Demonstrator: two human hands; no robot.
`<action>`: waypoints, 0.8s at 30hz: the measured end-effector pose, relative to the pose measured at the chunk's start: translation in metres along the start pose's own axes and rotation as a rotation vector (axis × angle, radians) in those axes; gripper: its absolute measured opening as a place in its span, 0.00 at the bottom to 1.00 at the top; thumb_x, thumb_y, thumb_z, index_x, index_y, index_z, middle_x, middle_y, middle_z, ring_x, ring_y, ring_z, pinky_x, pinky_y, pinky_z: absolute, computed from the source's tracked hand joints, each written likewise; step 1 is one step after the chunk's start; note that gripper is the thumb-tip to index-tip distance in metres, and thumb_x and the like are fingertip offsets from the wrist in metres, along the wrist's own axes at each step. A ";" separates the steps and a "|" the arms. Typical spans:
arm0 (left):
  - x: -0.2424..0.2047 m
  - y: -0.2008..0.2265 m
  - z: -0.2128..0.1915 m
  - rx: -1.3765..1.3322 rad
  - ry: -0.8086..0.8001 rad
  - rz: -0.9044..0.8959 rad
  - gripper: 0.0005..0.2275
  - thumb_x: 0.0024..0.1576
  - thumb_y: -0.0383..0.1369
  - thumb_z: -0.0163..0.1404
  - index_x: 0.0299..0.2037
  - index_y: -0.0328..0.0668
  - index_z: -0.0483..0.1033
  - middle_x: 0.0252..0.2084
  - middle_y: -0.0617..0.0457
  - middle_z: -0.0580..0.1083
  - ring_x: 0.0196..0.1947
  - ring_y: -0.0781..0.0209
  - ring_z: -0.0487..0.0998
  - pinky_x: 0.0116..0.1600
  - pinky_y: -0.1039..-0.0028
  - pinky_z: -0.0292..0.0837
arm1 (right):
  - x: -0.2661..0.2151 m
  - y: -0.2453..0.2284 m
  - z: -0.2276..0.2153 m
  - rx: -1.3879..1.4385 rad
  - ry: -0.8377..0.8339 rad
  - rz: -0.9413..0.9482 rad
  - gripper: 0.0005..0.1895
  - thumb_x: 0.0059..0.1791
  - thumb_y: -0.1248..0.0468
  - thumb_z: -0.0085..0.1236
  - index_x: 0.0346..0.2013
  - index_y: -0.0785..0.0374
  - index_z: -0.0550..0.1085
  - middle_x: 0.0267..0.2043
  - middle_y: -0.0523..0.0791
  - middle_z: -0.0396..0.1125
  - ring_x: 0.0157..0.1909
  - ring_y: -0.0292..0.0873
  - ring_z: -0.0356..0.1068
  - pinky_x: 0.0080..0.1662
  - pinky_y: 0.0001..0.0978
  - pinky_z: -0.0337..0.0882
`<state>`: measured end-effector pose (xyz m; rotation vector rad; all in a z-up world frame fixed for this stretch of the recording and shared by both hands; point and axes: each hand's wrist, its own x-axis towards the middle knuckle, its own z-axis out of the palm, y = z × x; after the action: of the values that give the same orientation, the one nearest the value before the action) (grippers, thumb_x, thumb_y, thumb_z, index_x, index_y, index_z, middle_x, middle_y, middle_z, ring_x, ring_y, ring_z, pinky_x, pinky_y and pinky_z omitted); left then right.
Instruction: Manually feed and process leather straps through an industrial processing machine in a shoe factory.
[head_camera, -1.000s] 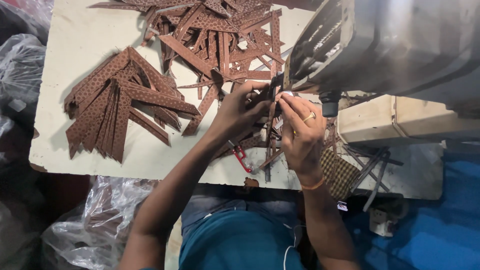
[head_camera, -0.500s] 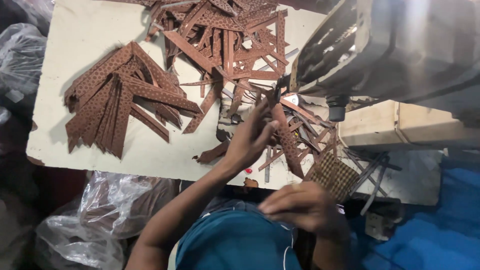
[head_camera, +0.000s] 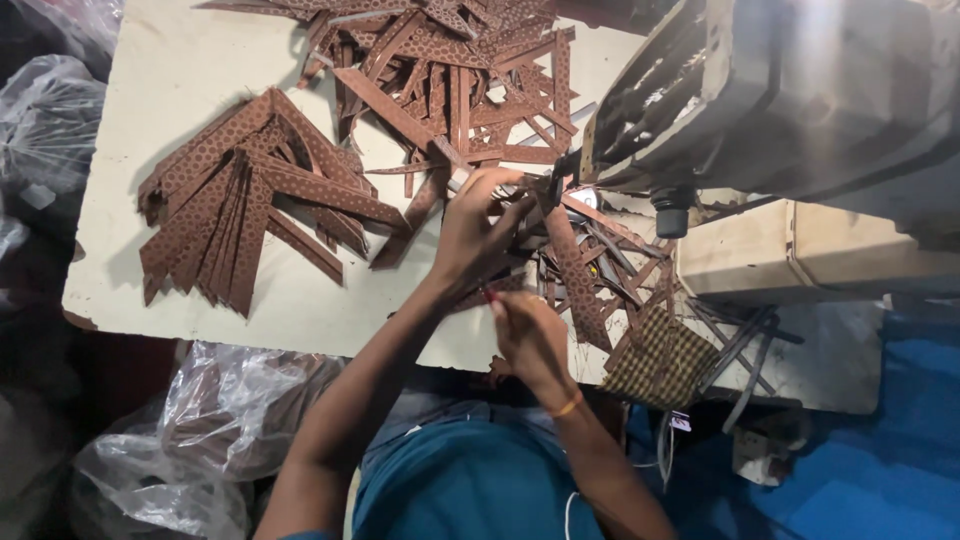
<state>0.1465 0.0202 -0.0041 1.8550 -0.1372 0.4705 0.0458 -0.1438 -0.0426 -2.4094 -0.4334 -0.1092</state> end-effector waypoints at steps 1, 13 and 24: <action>-0.002 -0.003 -0.004 0.000 0.004 0.002 0.19 0.59 0.31 0.59 0.59 0.38 0.70 0.58 0.40 0.69 0.45 0.53 0.81 0.45 0.69 0.77 | -0.001 0.004 -0.005 -0.001 0.000 -0.004 0.07 0.54 0.61 0.60 0.46 0.56 0.77 0.42 0.47 0.73 0.44 0.51 0.75 0.46 0.37 0.74; -0.022 0.019 -0.029 0.059 0.147 0.057 0.11 0.61 0.31 0.57 0.48 0.35 0.71 0.46 0.43 0.76 0.43 0.51 0.80 0.46 0.65 0.75 | 0.016 -0.006 -0.027 1.421 -0.129 0.661 0.13 0.61 0.53 0.46 0.42 0.58 0.69 0.27 0.38 0.57 0.22 0.31 0.53 0.27 0.25 0.56; -0.027 0.022 -0.057 0.048 0.163 0.015 0.04 0.64 0.29 0.54 0.41 0.38 0.73 0.36 0.48 0.75 0.37 0.51 0.78 0.44 0.64 0.73 | 0.053 -0.040 -0.036 1.329 -0.064 0.636 0.15 0.56 0.53 0.44 0.39 0.59 0.74 0.22 0.37 0.58 0.17 0.29 0.46 0.22 0.25 0.47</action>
<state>0.1008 0.0620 0.0194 1.8554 -0.0297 0.6374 0.0837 -0.1229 0.0196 -1.1268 0.2339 0.4155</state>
